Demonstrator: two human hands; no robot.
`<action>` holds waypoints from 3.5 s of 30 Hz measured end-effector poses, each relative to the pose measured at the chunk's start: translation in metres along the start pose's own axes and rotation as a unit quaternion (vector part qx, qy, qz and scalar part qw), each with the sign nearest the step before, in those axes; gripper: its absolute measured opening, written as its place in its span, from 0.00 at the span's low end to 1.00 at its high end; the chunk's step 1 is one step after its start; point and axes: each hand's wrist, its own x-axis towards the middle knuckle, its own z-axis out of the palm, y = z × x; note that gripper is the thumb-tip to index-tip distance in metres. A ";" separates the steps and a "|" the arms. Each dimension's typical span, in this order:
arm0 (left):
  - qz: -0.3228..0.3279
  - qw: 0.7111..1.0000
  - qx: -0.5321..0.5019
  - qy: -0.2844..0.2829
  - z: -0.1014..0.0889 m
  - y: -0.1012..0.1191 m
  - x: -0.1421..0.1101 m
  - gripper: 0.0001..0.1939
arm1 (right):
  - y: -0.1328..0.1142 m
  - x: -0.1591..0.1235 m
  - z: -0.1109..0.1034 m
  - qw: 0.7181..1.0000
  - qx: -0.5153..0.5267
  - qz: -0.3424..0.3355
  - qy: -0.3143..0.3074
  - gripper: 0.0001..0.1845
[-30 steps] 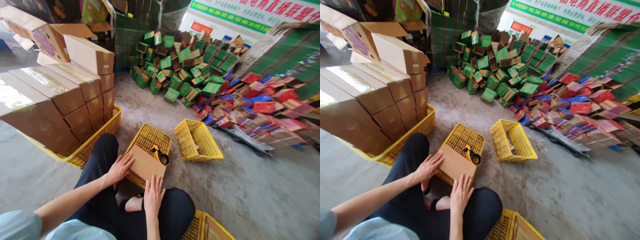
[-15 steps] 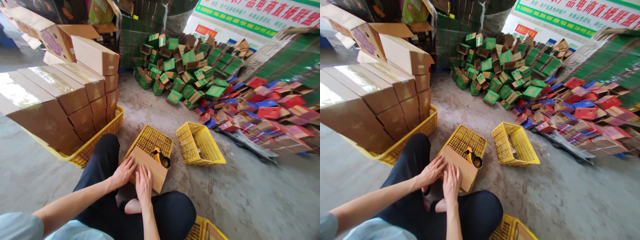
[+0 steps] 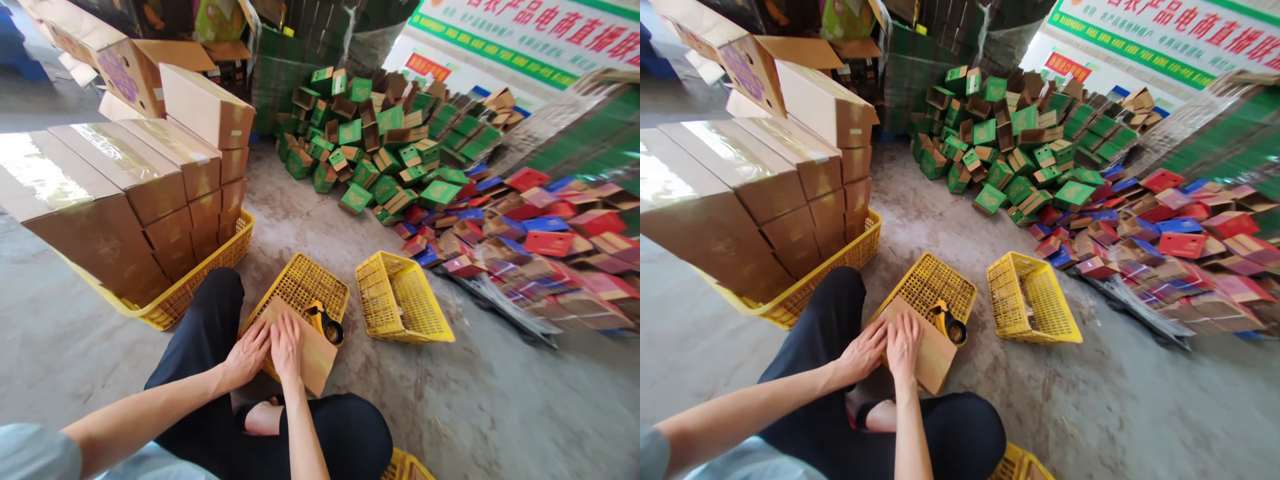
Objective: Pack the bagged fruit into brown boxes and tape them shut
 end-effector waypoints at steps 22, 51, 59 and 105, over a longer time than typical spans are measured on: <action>-0.016 1.000 -0.010 0.011 -0.006 0.001 -0.009 0.45 | 0.052 -0.072 0.004 0.996 -0.073 0.044 0.006 0.32; 0.096 0.991 -0.016 -0.096 0.025 0.083 0.033 0.47 | 0.116 -0.104 0.037 0.935 0.204 0.224 0.187 0.40; 0.180 0.977 -0.072 -0.083 0.024 0.070 0.064 0.49 | 0.120 -0.102 0.042 0.925 0.217 0.244 0.196 0.42; -0.041 0.998 0.012 0.039 -0.005 -0.023 0.029 0.40 | -0.031 -0.038 0.033 0.992 0.044 0.110 0.030 0.32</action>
